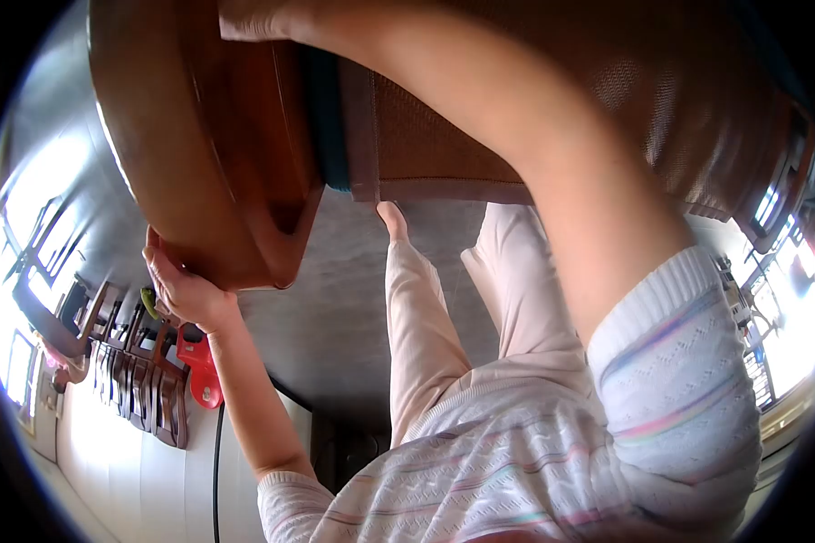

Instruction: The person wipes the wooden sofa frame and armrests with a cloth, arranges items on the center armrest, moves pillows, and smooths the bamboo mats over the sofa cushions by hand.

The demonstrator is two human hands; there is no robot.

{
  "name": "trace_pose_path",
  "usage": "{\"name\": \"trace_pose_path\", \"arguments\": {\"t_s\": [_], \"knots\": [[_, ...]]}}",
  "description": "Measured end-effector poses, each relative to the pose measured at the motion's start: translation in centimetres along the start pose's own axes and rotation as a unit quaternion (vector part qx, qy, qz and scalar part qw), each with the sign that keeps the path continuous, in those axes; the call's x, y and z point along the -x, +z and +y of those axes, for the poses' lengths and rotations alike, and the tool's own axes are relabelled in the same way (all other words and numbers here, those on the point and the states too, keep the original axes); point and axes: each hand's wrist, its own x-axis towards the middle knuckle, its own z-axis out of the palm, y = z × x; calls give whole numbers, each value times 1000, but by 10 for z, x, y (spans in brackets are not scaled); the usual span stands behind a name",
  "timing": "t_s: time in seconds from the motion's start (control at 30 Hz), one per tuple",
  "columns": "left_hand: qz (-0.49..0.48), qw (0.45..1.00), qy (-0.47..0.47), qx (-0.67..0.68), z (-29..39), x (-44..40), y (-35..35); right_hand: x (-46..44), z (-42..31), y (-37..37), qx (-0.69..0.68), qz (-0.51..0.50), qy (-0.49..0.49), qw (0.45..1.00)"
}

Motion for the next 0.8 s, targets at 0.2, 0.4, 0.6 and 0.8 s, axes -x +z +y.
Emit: {"name": "trace_pose_path", "arguments": {"t_s": [0.2,0.4,0.6,0.8], "knots": [[18,996,-37,80,-2,-4,1,81,94,-99,-796,-32,-394,458],[12,997,-33,65,-6,-8,-6,117,113,-87,-864,11,-349,364],[15,990,-65,121,-5,-8,-3,138,117,-68,-876,24,-311,368],[17,998,-46,46,-1,-6,-6,103,131,-80,-811,7,-405,423]]}}
